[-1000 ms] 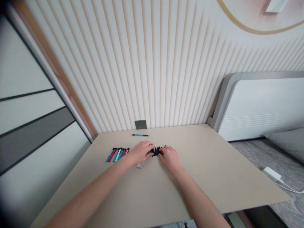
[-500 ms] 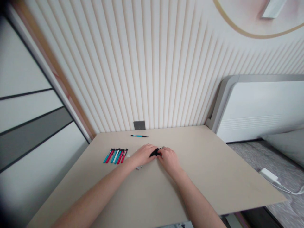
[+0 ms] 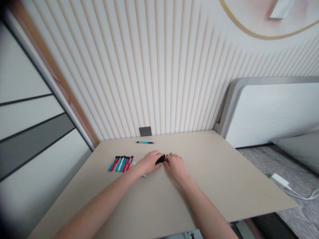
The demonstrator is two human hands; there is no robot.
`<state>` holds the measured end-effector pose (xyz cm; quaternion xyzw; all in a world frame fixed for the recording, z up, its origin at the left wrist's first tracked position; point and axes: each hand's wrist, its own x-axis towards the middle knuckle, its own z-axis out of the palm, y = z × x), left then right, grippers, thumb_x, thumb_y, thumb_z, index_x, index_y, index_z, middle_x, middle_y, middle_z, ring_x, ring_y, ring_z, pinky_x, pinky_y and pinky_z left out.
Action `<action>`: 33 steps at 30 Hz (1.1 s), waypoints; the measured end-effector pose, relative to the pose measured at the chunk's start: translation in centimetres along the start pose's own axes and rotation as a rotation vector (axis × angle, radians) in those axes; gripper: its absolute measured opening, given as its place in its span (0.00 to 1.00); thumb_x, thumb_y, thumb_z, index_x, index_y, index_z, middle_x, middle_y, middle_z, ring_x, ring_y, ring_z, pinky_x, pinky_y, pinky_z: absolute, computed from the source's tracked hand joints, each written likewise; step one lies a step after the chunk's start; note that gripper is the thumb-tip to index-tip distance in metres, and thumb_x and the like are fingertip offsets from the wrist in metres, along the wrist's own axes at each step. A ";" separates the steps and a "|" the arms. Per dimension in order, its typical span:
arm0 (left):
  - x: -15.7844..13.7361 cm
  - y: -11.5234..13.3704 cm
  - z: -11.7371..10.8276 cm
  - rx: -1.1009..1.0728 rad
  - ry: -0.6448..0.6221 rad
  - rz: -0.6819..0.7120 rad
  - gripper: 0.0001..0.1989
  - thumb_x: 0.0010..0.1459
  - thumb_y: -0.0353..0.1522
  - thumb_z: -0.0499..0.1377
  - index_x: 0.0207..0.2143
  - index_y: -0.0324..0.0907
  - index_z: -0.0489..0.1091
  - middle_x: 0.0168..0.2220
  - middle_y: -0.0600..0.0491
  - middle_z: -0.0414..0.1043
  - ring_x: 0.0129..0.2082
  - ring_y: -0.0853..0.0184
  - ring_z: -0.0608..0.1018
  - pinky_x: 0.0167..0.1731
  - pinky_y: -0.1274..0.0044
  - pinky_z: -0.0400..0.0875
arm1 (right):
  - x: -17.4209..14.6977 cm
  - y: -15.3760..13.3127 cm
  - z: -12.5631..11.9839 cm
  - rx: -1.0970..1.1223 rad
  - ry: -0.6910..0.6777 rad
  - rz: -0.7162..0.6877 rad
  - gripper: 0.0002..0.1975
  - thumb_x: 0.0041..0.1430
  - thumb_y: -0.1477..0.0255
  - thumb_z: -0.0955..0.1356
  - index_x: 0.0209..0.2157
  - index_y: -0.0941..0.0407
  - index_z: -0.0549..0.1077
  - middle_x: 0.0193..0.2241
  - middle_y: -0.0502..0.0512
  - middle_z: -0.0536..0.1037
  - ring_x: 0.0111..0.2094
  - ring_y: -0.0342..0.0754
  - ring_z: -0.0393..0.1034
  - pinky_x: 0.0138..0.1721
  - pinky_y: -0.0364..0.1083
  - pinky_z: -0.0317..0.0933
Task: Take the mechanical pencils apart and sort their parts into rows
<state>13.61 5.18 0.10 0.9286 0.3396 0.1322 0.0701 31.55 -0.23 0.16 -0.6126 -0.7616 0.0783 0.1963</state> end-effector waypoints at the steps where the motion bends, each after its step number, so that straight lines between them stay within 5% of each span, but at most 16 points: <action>1: 0.0 0.0 0.0 0.005 -0.001 0.000 0.16 0.60 0.35 0.58 0.50 0.41 0.67 0.45 0.46 0.70 0.47 0.58 0.72 0.49 0.69 0.66 | 0.0 0.1 0.0 0.000 0.007 0.000 0.08 0.62 0.71 0.65 0.35 0.55 0.76 0.36 0.56 0.79 0.39 0.50 0.71 0.40 0.44 0.58; 14: 0.9 0.4 0.2 0.043 -0.017 0.013 0.15 0.60 0.37 0.59 0.48 0.42 0.69 0.45 0.47 0.72 0.48 0.58 0.72 0.48 0.69 0.65 | 0.0 1.2 -0.6 0.039 -0.087 0.188 0.11 0.57 0.73 0.65 0.41 0.55 0.75 0.35 0.54 0.80 0.38 0.48 0.73 0.37 0.42 0.56; 33: 1.3 0.4 0.4 0.009 -0.013 -0.016 0.12 0.58 0.34 0.59 0.45 0.42 0.71 0.44 0.48 0.73 0.46 0.58 0.73 0.48 0.69 0.66 | 0.5 0.9 0.1 -0.002 -0.114 0.047 0.13 0.63 0.74 0.63 0.45 0.52 0.77 0.40 0.56 0.78 0.40 0.48 0.73 0.41 0.43 0.59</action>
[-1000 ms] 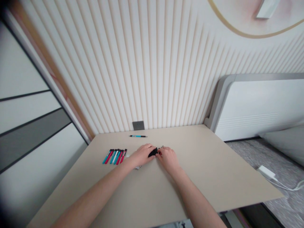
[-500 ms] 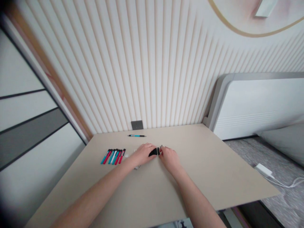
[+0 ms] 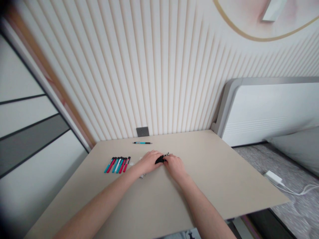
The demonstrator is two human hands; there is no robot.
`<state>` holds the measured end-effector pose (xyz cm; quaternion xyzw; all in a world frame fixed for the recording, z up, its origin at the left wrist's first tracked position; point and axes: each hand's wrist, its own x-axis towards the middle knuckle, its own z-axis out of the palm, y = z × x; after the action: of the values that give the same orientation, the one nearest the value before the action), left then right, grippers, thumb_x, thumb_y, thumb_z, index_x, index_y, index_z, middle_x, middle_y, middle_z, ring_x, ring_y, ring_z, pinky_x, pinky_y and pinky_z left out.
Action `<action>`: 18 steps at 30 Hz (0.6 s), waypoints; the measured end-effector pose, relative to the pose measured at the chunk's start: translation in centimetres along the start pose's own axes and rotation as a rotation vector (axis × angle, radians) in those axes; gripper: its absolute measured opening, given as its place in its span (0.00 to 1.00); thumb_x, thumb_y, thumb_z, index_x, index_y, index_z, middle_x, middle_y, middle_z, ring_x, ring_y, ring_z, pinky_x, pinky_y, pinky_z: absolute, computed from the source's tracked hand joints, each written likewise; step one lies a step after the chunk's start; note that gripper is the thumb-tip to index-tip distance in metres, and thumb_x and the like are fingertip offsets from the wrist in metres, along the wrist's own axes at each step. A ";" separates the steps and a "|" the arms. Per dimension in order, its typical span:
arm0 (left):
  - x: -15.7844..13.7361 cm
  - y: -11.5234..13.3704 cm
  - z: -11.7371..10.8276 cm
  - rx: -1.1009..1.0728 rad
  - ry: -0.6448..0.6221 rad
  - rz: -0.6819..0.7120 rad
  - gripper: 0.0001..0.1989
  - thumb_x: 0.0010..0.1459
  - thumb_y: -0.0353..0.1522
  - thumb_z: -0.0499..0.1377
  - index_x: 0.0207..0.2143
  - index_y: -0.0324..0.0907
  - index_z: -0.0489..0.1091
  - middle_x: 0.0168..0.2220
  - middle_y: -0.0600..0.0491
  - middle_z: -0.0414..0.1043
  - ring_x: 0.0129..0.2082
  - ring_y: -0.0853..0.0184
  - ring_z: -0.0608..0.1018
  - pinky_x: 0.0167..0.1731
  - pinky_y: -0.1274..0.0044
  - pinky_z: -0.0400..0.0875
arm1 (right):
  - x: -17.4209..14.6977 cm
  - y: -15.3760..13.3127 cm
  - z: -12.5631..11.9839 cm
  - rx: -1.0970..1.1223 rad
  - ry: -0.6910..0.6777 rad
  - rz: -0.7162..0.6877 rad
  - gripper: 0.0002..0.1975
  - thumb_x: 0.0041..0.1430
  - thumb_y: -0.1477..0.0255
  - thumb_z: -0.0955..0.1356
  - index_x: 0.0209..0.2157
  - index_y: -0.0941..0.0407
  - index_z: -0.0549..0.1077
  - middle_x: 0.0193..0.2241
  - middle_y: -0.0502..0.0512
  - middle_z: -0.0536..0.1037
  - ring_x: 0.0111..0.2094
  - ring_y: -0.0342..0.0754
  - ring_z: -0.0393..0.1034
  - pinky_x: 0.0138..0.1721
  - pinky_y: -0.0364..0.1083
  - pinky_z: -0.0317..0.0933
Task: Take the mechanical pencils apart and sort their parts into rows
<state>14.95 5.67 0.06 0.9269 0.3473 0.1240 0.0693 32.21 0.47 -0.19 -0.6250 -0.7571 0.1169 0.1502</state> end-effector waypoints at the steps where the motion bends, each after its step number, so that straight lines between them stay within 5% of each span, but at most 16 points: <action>1: 0.0 0.0 0.0 0.004 -0.001 0.000 0.12 0.58 0.34 0.59 0.44 0.42 0.71 0.44 0.48 0.73 0.46 0.58 0.73 0.48 0.69 0.66 | 0.0 0.0 0.0 -0.002 0.001 0.006 0.13 0.63 0.74 0.63 0.45 0.52 0.77 0.41 0.56 0.78 0.41 0.48 0.73 0.41 0.43 0.59; 18: 0.1 0.2 0.0 0.015 -0.011 -0.011 0.17 0.59 0.38 0.60 0.50 0.45 0.69 0.46 0.49 0.74 0.47 0.58 0.72 0.47 0.68 0.65 | -0.1 0.3 0.1 0.008 -0.003 0.051 0.12 0.61 0.76 0.64 0.45 0.53 0.74 0.41 0.55 0.76 0.41 0.48 0.72 0.39 0.42 0.58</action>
<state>15.14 5.54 0.15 0.9262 0.3527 0.1160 0.0647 32.44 0.47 -0.38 -0.6431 -0.7408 0.1248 0.1486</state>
